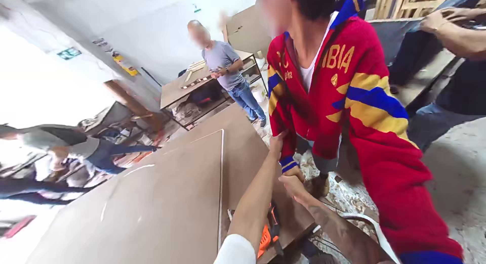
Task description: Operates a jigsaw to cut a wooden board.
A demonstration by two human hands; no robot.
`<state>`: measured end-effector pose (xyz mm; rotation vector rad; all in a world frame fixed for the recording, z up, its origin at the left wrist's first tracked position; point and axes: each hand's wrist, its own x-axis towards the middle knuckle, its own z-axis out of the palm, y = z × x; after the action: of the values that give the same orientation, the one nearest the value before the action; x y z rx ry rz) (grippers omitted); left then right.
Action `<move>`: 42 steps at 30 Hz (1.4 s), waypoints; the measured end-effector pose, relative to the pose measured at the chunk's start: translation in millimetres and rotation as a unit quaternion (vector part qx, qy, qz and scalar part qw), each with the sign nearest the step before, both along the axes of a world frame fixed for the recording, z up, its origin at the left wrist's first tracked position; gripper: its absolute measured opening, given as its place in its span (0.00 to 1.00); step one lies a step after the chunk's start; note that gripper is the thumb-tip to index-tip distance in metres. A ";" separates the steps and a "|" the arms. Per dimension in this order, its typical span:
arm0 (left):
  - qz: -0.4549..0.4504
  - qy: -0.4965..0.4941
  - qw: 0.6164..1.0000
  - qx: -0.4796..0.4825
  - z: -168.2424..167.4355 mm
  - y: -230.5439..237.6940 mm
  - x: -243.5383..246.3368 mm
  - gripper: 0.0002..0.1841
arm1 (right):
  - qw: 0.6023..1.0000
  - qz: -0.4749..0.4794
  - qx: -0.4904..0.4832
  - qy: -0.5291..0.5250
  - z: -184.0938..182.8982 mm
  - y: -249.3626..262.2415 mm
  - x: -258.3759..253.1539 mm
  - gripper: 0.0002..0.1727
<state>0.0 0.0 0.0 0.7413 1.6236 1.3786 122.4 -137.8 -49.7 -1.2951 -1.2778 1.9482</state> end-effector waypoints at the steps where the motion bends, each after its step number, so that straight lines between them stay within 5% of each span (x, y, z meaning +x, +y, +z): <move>1: -0.002 0.003 1.000 0.002 1.2 0.1 -1.0 0.33 | 1.000 -0.003 0.000 0.003 -3.7 6.8 -1.2 0.20; 5: -0.091 0.031 0.992 -0.078 -12.3 -33.5 -17.0 0.40 | 0.990 0.052 0.043 0.126 -18.3 24.9 -5.1 0.24; 8: -0.144 0.029 0.988 -0.051 -23.1 -98.3 -22.1 0.24 | 0.982 0.146 0.081 0.084 -33.1 17.0 -1.9 0.19; 15: -0.017 -0.063 0.993 -0.101 -73.7 -451.8 12.0 0.19 | 0.938 0.283 0.164 -0.112 -81.6 -86.2 17.0 0.22; 18: 0.030 -0.062 0.960 -0.271 -105.1 -585.7 46.9 0.20 | 0.925 0.253 0.218 -0.182 -80.3 -110.6 14.6 0.30; 22: 0.099 -0.029 0.875 -0.474 -126.2 -698.3 94.4 0.23 | 0.914 0.251 0.262 -0.183 -69.3 -108.1 -32.7 0.38; 25: 0.165 -0.051 0.876 -0.451 -145.1 -699.1 100.4 0.24 | 0.883 0.274 0.307 -0.224 -72.9 -83.4 -69.8 0.52; 29: 0.261 -0.082 0.901 -0.338 -171.7 -651.9 100.8 0.26 | 0.819 0.327 0.363 -0.302 -76.4 -61.1 -101.3 0.45; 31: 0.249 -0.106 0.918 -0.290 -175.2 -632.4 105.4 0.27 | 0.837 0.350 0.308 -0.287 -76.3 -55.1 -106.1 0.40; 36: 0.222 -0.160 0.948 -0.162 -170.9 -610.5 104.3 0.23 | 0.961 0.267 0.006 -0.075 -66.2 -69.5 -89.0 0.20; 39: 0.285 -0.233 0.924 -0.099 -158.9 -585.2 90.1 0.22 | 0.975 0.206 -0.049 -0.070 -61.1 -89.4 -88.8 0.38; 42: 0.326 -0.280 0.903 -0.032 -146.8 -551.1 62.0 0.29 | 0.968 0.232 0.043 -0.085 -30.9 -109.4 -92.5 0.37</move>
<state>62.0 -551.1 -146.8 -0.2837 1.4715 1.7727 29.8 -247.2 -80.6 -1.2202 -1.8657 2.0856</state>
